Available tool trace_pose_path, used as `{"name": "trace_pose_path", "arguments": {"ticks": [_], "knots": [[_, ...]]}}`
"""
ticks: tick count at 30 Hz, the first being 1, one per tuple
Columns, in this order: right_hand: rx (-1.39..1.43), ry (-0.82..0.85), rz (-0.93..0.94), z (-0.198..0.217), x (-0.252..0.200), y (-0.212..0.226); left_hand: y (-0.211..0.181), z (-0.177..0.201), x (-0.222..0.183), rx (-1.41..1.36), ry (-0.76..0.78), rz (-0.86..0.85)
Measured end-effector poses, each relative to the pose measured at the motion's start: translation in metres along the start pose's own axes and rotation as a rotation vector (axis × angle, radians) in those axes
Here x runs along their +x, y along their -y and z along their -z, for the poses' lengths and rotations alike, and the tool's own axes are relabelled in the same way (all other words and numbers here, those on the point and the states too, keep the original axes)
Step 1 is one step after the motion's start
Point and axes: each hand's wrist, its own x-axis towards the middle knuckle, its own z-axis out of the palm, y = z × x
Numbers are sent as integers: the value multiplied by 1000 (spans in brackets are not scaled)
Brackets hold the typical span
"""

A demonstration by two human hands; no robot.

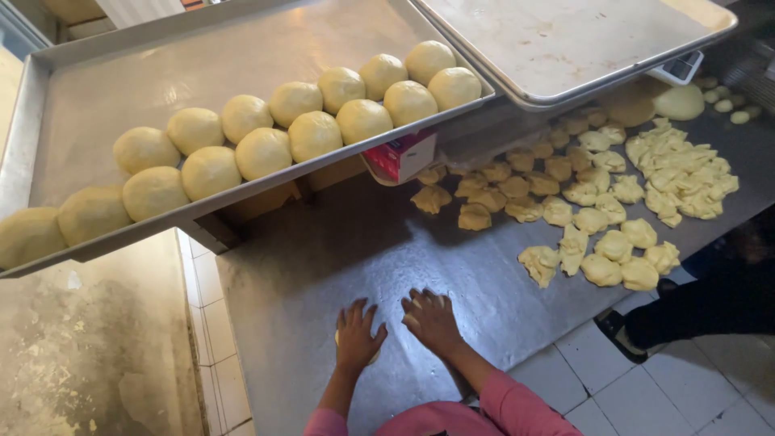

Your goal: Shaping individual pieces of dough into smooth balls on a metal workbench and arranging them on a large baking tray.

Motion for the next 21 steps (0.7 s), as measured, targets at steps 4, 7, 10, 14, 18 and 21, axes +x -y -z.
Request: {"name": "trace_pose_path", "arguments": {"ticks": [4,7,10,14,18,21], "knots": [[49,66,-100,-21,25,-79,58,18,7,121,-106,-61],[268,78,-33,24,6,-99,64,50,-37,77,-24,-61],[511,156,7,58,-30,-88,64,25,-98,-130,18,-59],[447,152,177,32,-58,-39,22,-80,-123,-185,-128,-154],[205,-68,49,16,11,18,-64,-31,-28,-109,-21,83],[-10,-97,63,7,59,-8,-35,-22,23,-40,-43,136]]}}
